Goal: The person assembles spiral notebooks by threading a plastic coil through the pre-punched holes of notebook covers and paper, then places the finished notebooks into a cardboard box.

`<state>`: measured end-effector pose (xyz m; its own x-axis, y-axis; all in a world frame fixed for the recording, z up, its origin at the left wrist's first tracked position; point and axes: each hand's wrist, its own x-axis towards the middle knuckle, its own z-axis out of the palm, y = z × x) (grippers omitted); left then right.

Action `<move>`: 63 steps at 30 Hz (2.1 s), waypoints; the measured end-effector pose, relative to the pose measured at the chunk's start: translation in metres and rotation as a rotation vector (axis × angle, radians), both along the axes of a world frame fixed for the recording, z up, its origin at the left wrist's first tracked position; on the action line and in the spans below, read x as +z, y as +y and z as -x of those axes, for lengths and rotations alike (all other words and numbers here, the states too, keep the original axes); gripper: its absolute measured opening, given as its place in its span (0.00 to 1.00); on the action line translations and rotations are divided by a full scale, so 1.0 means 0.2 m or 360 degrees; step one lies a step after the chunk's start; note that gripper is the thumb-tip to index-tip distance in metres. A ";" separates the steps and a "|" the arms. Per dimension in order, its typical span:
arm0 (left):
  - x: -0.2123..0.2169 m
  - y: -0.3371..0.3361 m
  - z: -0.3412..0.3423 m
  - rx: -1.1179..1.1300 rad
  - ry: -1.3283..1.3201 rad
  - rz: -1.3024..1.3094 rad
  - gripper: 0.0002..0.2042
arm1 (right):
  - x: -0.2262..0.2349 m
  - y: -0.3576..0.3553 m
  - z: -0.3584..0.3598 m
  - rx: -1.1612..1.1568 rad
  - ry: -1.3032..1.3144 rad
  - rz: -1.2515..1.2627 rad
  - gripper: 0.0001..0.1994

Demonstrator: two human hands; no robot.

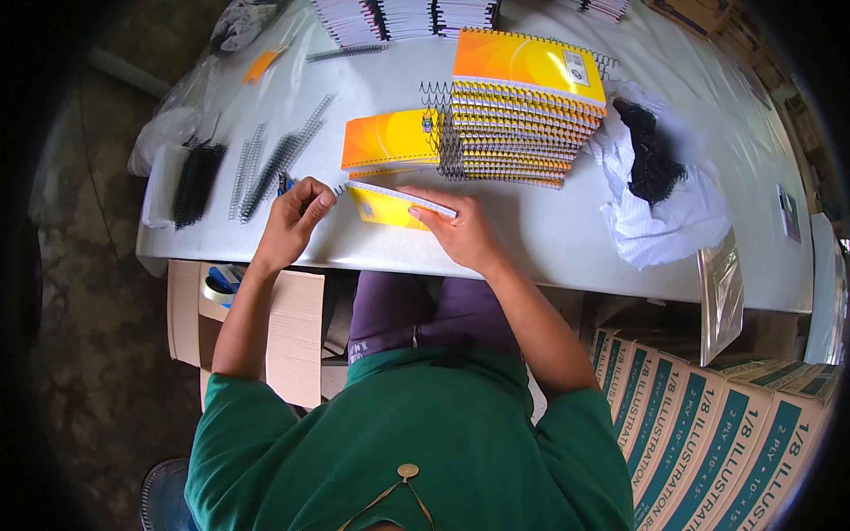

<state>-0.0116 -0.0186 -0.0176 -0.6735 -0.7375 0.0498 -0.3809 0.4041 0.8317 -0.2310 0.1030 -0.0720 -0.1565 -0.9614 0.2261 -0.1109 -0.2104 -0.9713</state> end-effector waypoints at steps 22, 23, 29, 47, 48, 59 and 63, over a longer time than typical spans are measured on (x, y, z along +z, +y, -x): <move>0.06 0.12 0.11 -0.0091 -0.0451 0.1609 0.33 | 0.02 0.09 -0.11 -0.0130 0.0420 0.0278 0.16; -0.12 0.18 0.07 -0.0081 -0.0313 0.1489 0.35 | 0.02 0.10 -0.15 -0.0153 0.0405 0.0282 0.16; -0.18 0.17 0.00 0.0100 -0.0127 0.2091 0.43 | 0.00 0.15 -0.20 -0.0104 0.0585 0.0485 0.22; -0.39 0.30 0.12 -0.0009 0.0326 0.1532 0.47 | -0.05 0.11 -0.24 -0.0067 0.0685 0.0802 0.25; -0.39 0.33 0.11 -0.0108 0.0314 0.1355 0.48 | -0.04 0.10 -0.24 -0.0051 0.0552 0.0661 0.27; -0.40 0.46 0.09 -0.0629 0.0249 0.1475 0.40 | -0.04 0.08 -0.21 0.0105 -0.0061 0.0159 0.38; -0.02 0.44 0.20 -0.0316 -0.0040 0.1464 0.21 | -0.04 0.09 -0.21 0.0055 0.0043 0.0095 0.37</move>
<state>-0.0518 0.0688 -0.0210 -0.7916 -0.2871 0.5394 -0.2480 0.9577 0.1458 -0.1888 0.1208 -0.0792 -0.1165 -0.9509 0.2868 -0.1289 -0.2719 -0.9537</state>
